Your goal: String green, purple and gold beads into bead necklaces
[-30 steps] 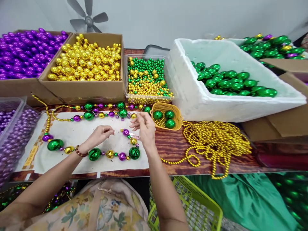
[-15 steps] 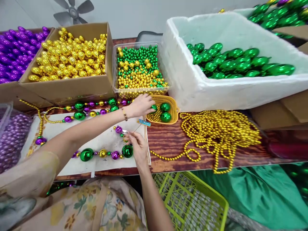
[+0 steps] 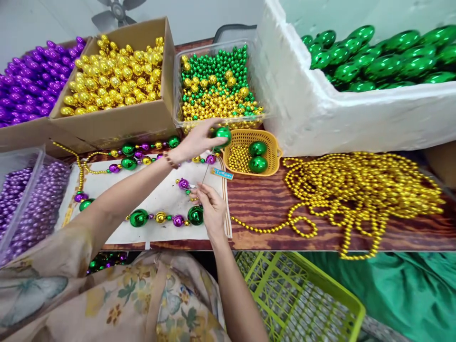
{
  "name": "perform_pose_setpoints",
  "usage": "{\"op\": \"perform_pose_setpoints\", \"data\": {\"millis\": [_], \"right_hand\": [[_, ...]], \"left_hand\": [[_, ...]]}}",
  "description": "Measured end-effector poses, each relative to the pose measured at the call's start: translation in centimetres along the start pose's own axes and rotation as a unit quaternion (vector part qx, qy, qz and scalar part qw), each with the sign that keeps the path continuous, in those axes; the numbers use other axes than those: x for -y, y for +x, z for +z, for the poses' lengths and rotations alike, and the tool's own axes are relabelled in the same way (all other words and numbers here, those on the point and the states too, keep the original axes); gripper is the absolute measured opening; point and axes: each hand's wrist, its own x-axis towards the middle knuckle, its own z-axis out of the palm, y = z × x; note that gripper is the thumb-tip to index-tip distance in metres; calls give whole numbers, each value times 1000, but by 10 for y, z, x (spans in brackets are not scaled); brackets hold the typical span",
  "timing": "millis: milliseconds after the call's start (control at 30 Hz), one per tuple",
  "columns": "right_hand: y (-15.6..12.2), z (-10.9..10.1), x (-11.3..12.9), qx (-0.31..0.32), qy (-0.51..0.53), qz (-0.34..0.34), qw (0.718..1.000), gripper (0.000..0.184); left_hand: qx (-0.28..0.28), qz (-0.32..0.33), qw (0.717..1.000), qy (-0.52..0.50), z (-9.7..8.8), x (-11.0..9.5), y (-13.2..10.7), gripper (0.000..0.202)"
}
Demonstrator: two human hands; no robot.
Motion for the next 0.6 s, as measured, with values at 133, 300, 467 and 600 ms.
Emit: {"op": "perform_pose_setpoints", "data": {"millis": [133, 300, 467, 600], "right_hand": [[16, 27, 9, 76, -2, 9, 997, 13], [29, 73, 11, 156, -18, -5, 988, 20], [7, 92, -22, 173, -65, 41, 982, 22], [-16, 80, -47, 141, -131, 68, 979, 22]], "left_hand": [[-99, -158, 956, -228, -62, 9, -74, 42], [-195, -252, 868, -380, -101, 16, -169, 36], [-273, -262, 785, -490, -113, 26, -221, 31], [-268, -251, 758, -538, -119, 35, -231, 32]]}}
